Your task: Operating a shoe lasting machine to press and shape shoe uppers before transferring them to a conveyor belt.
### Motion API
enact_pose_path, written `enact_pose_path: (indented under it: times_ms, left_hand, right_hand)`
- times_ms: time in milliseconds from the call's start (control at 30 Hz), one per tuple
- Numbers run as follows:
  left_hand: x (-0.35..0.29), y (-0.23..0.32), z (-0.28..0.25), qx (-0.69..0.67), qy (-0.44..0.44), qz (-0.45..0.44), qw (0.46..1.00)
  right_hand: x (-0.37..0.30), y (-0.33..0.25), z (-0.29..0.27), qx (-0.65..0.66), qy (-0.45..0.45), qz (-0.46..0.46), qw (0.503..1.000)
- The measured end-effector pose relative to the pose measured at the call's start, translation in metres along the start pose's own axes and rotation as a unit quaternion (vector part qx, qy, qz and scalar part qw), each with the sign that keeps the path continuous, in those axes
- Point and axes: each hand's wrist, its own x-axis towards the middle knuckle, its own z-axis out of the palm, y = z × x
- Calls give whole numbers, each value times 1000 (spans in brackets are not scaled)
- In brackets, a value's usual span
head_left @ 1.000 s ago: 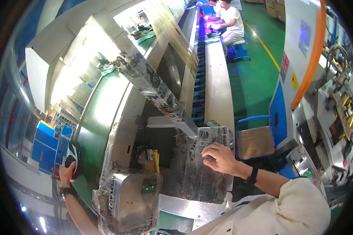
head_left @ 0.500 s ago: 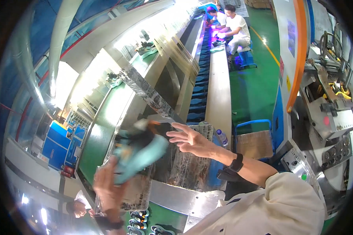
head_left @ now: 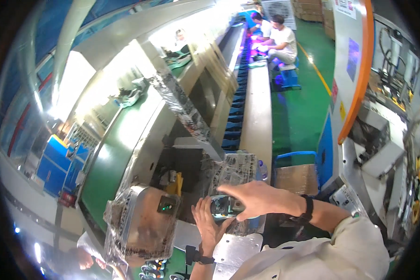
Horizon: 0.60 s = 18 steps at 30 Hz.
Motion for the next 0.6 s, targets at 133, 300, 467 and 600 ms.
enact_pose_path:
  times_ms: [133, 300, 467, 600]
  left_hand:
    - [2, 1, 5, -21, 33, 12, 999]
    - [-5, 9, 6, -30, 92, 5, 995]
    - [7, 79, 18, -456, 182, -67, 869]
    - [7, 166, 75, -647, -88, -147, 744]
  right_hand:
    - [17, 0, 29, -143, -43, -2, 989]
    - [2, -6, 31, -133, 0, 37, 990]
    - [-91, 3, 30, 140, 238, 155, 949]
    - [-186, 1, 6, 271, 444, 168, 838]
